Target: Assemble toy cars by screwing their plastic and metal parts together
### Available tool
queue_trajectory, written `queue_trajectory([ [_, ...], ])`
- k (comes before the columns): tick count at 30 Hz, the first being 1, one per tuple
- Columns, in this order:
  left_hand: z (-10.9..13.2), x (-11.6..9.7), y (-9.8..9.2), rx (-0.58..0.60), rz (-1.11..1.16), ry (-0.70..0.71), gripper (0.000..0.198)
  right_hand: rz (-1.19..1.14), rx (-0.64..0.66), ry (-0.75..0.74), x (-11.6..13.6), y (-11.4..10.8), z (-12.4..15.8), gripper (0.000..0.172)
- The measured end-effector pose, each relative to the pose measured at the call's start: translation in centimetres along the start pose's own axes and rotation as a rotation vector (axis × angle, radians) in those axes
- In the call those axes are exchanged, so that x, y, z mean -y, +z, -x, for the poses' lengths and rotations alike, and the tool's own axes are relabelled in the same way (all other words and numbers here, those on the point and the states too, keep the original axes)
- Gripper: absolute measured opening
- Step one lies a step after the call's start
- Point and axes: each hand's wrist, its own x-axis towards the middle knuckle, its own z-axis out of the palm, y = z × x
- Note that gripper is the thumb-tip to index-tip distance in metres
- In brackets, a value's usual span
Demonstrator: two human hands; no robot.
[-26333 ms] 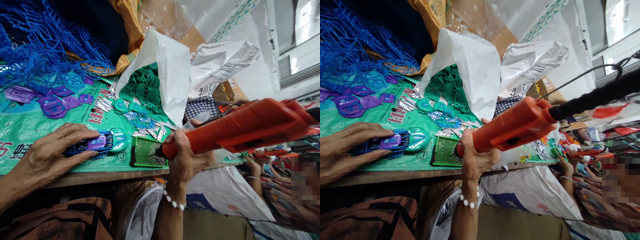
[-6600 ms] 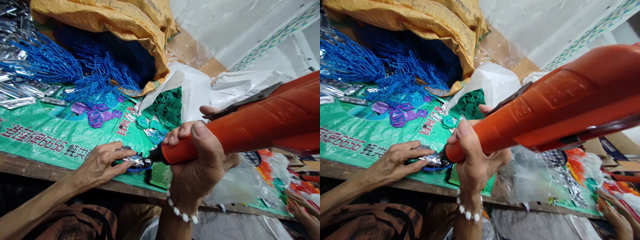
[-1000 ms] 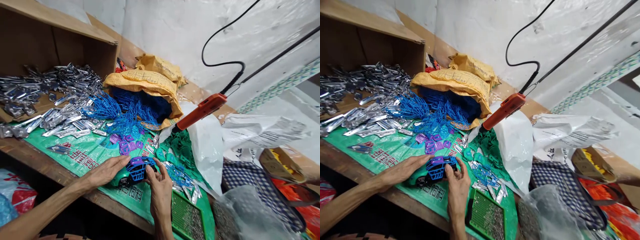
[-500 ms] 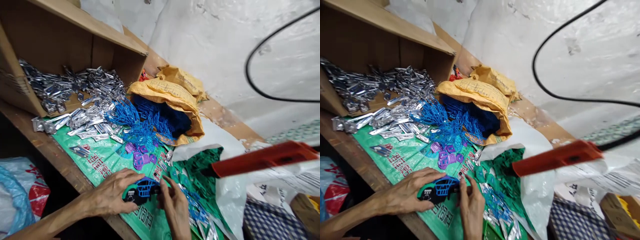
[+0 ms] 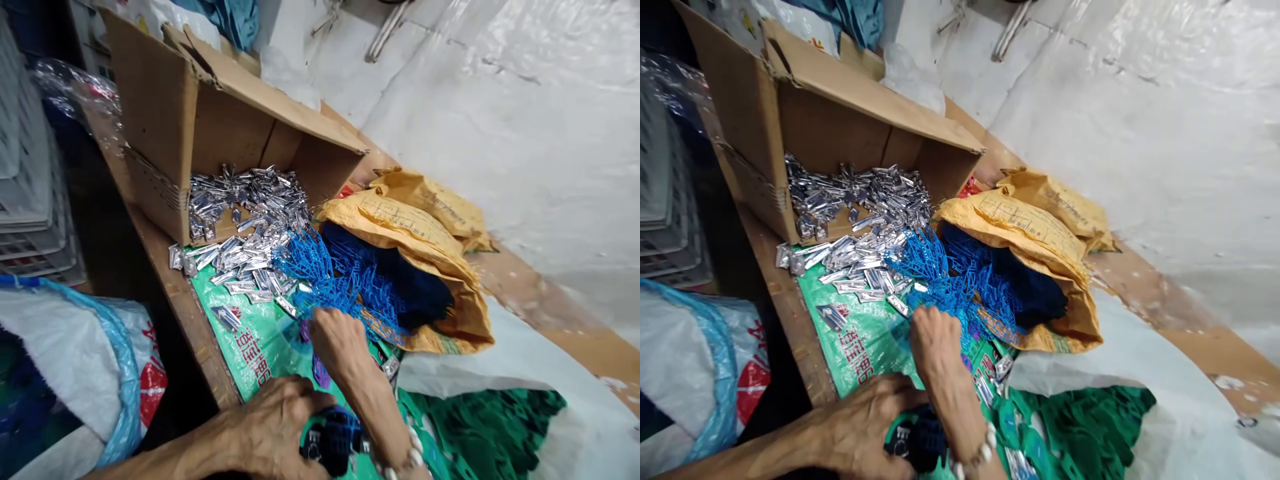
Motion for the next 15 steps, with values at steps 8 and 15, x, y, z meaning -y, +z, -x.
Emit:
queue_trajectory([
  [8, 0.5, 1.4, 1.3, 0.032, -0.113, 0.004, 0.052, -0.225, 0.121, -0.213, 5.6, 1.8, -7.9, 0.025],
  [15, 0.4, 1.0, 0.8, 0.035, -0.033, 0.032, 0.073, -0.448, -0.056, -0.113, 3.1, 1.2, -5.7, 0.026],
])
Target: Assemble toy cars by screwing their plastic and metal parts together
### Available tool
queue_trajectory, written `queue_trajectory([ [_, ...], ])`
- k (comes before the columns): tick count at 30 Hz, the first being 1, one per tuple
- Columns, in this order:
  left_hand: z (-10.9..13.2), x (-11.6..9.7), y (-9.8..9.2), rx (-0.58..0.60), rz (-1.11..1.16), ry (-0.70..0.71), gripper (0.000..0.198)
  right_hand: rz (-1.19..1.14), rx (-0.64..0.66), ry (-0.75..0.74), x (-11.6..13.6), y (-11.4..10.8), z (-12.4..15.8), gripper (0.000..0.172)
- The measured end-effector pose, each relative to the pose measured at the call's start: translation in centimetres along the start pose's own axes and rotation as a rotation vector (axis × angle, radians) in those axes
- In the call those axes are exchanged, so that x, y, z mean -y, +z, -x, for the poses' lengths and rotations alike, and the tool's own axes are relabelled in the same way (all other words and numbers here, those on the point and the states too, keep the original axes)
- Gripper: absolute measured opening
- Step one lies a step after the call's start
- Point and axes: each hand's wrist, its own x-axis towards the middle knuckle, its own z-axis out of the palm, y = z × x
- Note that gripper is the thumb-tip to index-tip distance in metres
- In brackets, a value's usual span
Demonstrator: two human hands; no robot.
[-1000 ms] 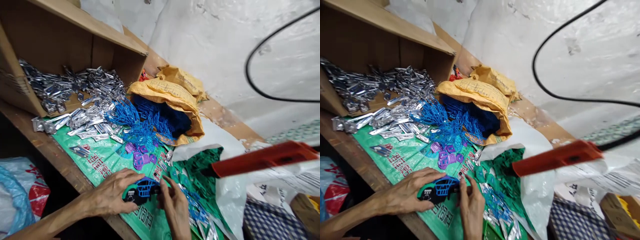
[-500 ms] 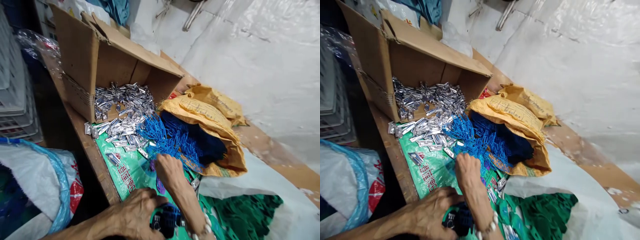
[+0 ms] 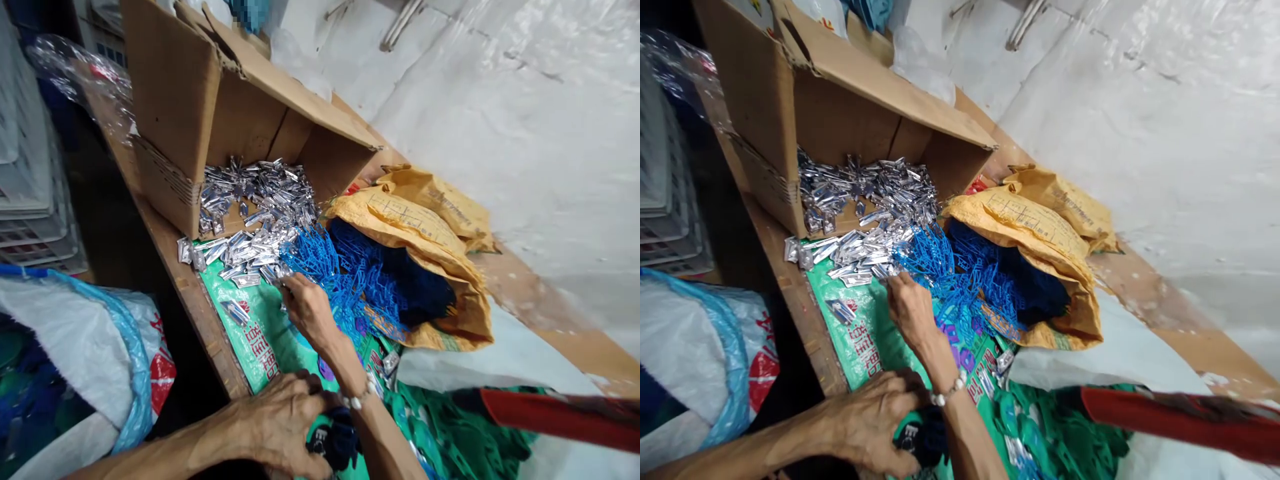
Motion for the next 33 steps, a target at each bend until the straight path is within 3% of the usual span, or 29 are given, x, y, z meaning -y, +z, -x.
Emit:
queue_trajectory([
  [3, 0.1, -0.4, -0.8, -0.004, 0.018, 0.038, 0.08, -0.199, -0.203, 0.141, -0.5, -2.2, 4.4, 0.044],
  [4, 0.1, -0.4, -0.9, -0.005, 0.016, 0.047, 0.079, -0.362, -0.311, 0.224, -0.6, -2.8, 6.4, 0.047],
  [7, 0.2, -0.2, -1.1, -0.026, 0.003, 0.08, 0.073, -0.814, -0.541, 0.531, -0.2, -3.8, 12.9, 0.039],
  [10, 0.2, 0.1, -1.1, -0.02, -0.005, 0.113, 0.071, -1.058, -0.733, 0.77, 1.0, -2.9, 18.7, 0.032],
  [13, 0.3, 0.2, -1.2, -0.025, -0.033, 0.151, 0.071, -1.196, -0.928, 0.923, 2.7, -0.3, 22.0, 0.043],
  [16, 0.3, 0.2, -1.5, -0.014, -0.073, 0.166, 0.068, -1.269, -1.051, 1.003, 4.3, 2.5, 22.5, 0.06],
  [20, 0.4, 0.1, -1.8, -0.007, -0.085, 0.206, 0.068, -1.278, -1.056, 1.017, 5.6, 4.4, 21.2, 0.053],
  [24, 0.5, 0.3, -1.8, -0.017, -0.078, 0.236, 0.068, -1.282, -1.024, 1.019, 5.9, 4.2, 20.6, 0.043],
  [33, 0.6, 0.8, -1.3, -0.029, -0.064, 0.253, 0.069, -1.216, -0.897, 0.979, 5.7, 3.5, 21.1, 0.039],
])
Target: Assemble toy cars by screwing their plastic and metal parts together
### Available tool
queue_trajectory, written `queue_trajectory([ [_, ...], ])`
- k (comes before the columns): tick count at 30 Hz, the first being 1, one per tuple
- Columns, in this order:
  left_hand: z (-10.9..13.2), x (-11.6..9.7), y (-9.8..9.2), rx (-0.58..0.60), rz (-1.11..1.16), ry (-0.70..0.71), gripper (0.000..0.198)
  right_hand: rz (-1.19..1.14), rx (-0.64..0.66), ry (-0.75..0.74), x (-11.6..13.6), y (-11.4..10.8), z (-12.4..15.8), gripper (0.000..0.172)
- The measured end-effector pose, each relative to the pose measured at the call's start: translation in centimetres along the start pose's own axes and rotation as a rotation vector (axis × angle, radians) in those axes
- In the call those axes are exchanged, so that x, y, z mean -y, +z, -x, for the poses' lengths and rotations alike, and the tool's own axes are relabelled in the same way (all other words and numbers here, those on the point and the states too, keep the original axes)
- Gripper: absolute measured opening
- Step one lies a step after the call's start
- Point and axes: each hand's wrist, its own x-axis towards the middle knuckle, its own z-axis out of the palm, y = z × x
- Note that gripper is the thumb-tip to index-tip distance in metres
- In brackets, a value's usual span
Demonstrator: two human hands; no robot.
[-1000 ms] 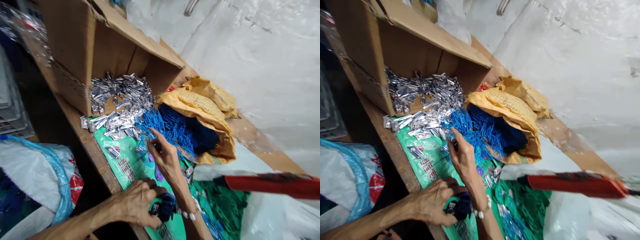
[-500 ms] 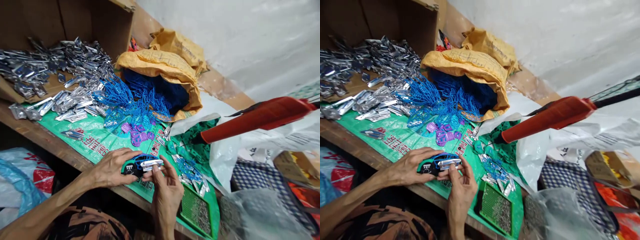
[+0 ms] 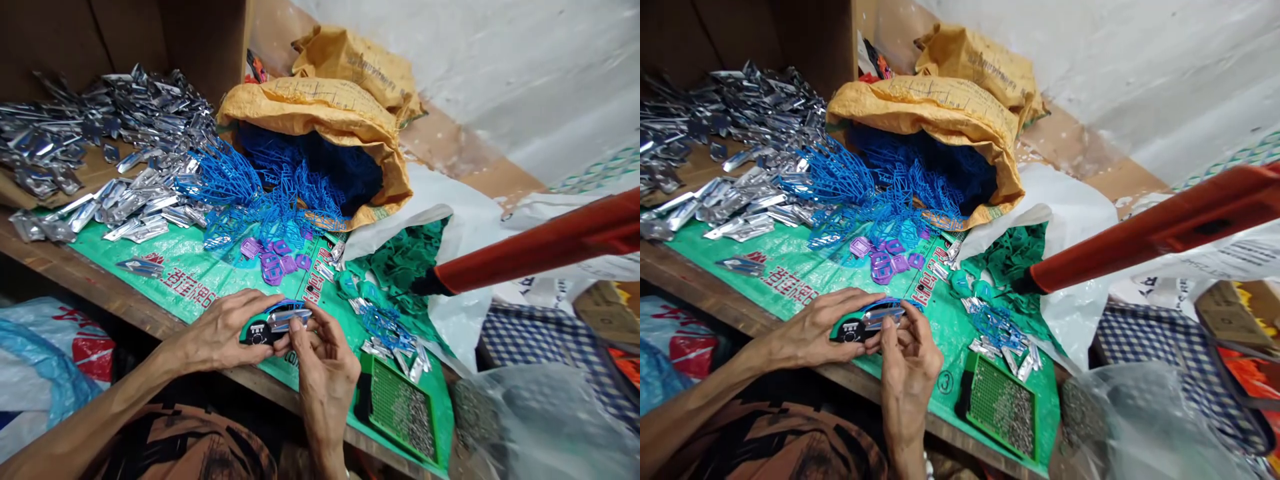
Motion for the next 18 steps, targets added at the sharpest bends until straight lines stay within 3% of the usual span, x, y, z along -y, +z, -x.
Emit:
queue_trajectory([
  [8, 0.0, -0.2, -0.6, 0.041, 0.0, 0.024, 0.069, 0.414, -0.069, -0.38, -0.7, -1.2, -0.8, 0.026],
  [12, 0.0, -0.2, -0.6, 0.041, -0.002, 0.011, 0.071, 0.433, -0.004, -0.38, -0.9, -1.3, -1.0, 0.026],
  [18, -0.4, -1.6, 0.3, -0.066, 0.018, -0.091, 0.041, 0.467, 0.052, -0.399, -0.8, -1.6, -0.9, 0.018],
])
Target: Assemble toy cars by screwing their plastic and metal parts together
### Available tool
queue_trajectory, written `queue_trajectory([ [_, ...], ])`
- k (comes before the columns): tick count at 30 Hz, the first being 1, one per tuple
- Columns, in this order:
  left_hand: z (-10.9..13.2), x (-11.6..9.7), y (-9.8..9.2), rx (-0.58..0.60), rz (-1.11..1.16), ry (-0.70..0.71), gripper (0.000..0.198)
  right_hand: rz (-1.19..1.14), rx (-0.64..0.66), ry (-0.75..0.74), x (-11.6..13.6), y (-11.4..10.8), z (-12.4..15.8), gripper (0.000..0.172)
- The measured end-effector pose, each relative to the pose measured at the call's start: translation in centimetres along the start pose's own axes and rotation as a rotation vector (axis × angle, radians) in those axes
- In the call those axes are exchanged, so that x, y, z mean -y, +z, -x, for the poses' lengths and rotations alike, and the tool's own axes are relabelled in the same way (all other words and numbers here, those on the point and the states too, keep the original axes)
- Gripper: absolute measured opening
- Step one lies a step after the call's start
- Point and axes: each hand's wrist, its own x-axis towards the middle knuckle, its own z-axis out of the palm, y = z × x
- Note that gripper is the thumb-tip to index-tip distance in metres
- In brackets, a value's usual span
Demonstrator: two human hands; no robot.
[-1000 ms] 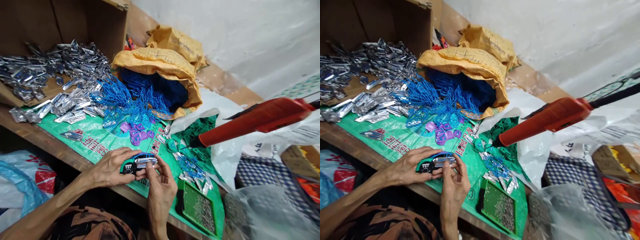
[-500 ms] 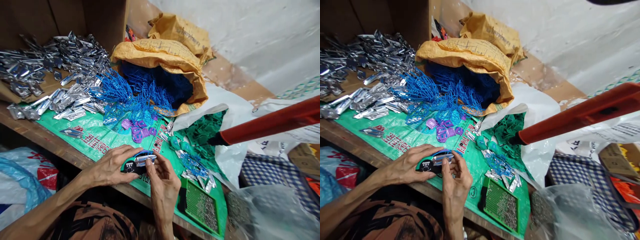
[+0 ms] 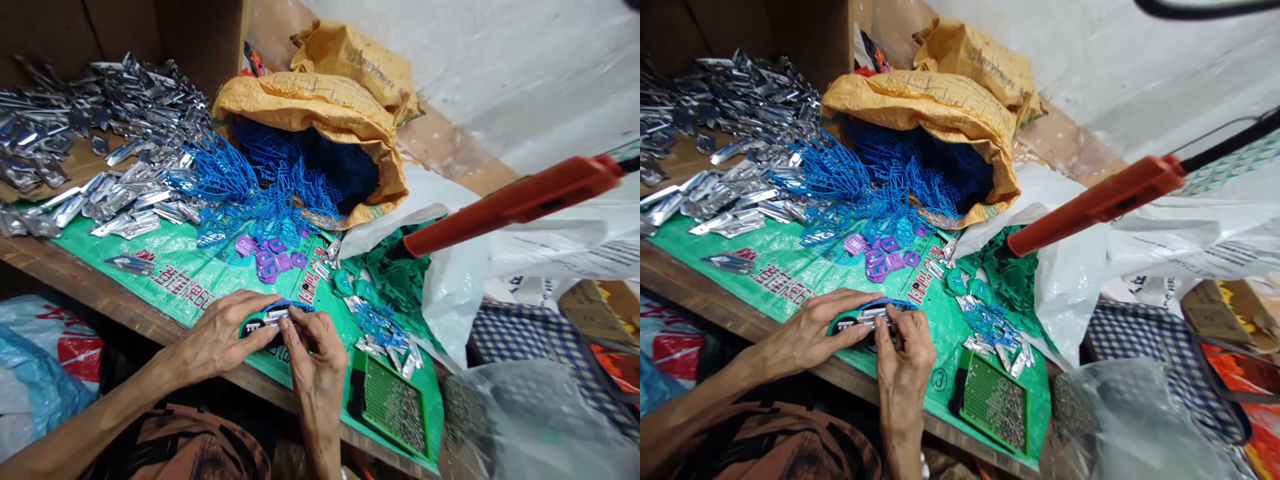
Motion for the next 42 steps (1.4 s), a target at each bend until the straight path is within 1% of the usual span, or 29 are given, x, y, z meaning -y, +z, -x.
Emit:
queue_trajectory([
  [1, 0.0, -0.3, 0.1, -0.02, 0.004, -0.018, 0.04, -0.008, 0.01, 0.002, -0.1, 0.0, 0.0, 0.017],
  [3, -0.1, -0.6, 0.2, -0.025, 0.016, -0.045, 0.04, -0.024, 0.026, 0.002, -0.2, -0.1, 0.0, 0.016],
  [7, -0.5, -0.6, -0.3, 0.042, 0.061, -0.047, 0.04, -0.118, 0.03, 0.023, -0.5, -0.5, -0.1, 0.016],
  [9, -0.8, -0.3, -0.7, 0.09, 0.074, -0.046, 0.039, -0.184, -0.008, 0.067, -0.5, -1.4, -0.3, 0.02],
  [11, -1.2, -0.1, -1.1, 0.129, 0.076, -0.059, 0.039, -0.173, -0.073, 0.067, -0.4, -2.5, -0.7, 0.023],
  [12, -1.3, -0.1, -1.3, 0.142, 0.077, -0.072, 0.039, -0.125, -0.099, 0.025, -0.4, -3.1, -0.9, 0.023],
  [14, -1.6, 0.0, -1.6, 0.166, 0.081, -0.091, 0.039, 0.015, -0.086, -0.137, -0.6, -3.7, -1.3, 0.025],
  [16, -1.8, 0.2, -1.8, 0.177, 0.088, -0.095, 0.039, 0.12, 0.0, -0.331, -1.1, -3.5, -1.6, 0.027],
  [17, -1.7, 0.2, -1.7, 0.18, 0.09, -0.087, 0.04, 0.148, 0.038, -0.403, -1.4, -3.1, -1.6, 0.027],
  [19, -1.5, 0.5, -1.5, 0.154, 0.079, -0.052, 0.039, 0.169, 0.082, -0.48, -2.0, -2.2, -1.6, 0.023],
  [21, -1.1, 0.8, -1.2, 0.083, 0.028, 0.006, 0.04, 0.179, 0.073, -0.498, -2.3, -1.4, -1.5, 0.02],
  [24, -0.4, 1.2, -0.4, -0.034, -0.049, 0.124, 0.039, 0.189, 0.055, -0.507, -2.5, -1.1, -1.3, 0.016],
  [26, -0.2, 1.4, 0.0, -0.069, -0.052, 0.21, 0.034, 0.201, 0.052, -0.498, -2.5, -1.1, -1.2, 0.015],
  [28, -0.3, 1.5, 0.3, -0.119, -0.038, 0.263, 0.027, 0.205, 0.061, -0.47, -2.6, -1.3, -1.1, 0.019],
  [30, -0.7, 1.5, 0.4, -0.155, -0.034, 0.271, 0.024, 0.145, 0.111, -0.436, -2.7, -1.7, -1.1, 0.027],
  [32, -1.0, 1.6, 0.2, -0.155, -0.042, 0.253, 0.023, 0.018, 0.14, -0.369, -2.6, -2.8, -1.4, 0.029],
  [33, -1.1, 1.6, 0.0, -0.146, -0.049, 0.244, 0.024, -0.041, 0.107, -0.309, -2.5, -3.6, -1.8, 0.028],
  [34, -1.2, 1.7, -0.1, -0.135, -0.057, 0.238, 0.023, -0.08, 0.027, -0.237, -2.2, -4.6, -2.4, 0.026],
  [35, -1.3, 1.7, -0.2, -0.128, -0.065, 0.238, 0.023, -0.093, -0.096, -0.164, -1.9, -5.6, -3.2, 0.025],
  [36, -1.4, 1.8, -0.1, -0.125, -0.071, 0.243, 0.022, -0.08, -0.24, -0.102, -1.4, -6.8, -4.2, 0.028],
  [37, -1.5, 1.8, 0.0, -0.116, -0.074, 0.256, 0.022, -0.06, -0.399, -0.082, -0.9, -7.9, -5.4, 0.036],
  [38, -1.6, 1.7, 0.3, -0.109, -0.072, 0.272, 0.022, -0.038, -0.538, -0.112, -0.4, -8.9, -6.9, 0.049],
  [39, -1.8, 1.6, 0.6, -0.1, -0.063, 0.291, 0.022, -0.024, -0.64, -0.147, 0.1, -9.8, -8.5, 0.067],
  [40, -2.0, 1.3, 1.1, -0.088, -0.051, 0.308, 0.023, -0.029, -0.709, -0.188, 0.5, -10.6, -10.3, 0.083],
  [41, -2.1, 1.1, 1.6, -0.074, -0.036, 0.327, 0.023, -0.039, -0.73, -0.21, 0.9, -11.2, -12.1, 0.094],
  [42, -2.3, 0.7, 2.1, -0.059, -0.024, 0.346, 0.022, -0.065, -0.73, -0.226, 1.2, -11.6, -13.8, 0.1],
])
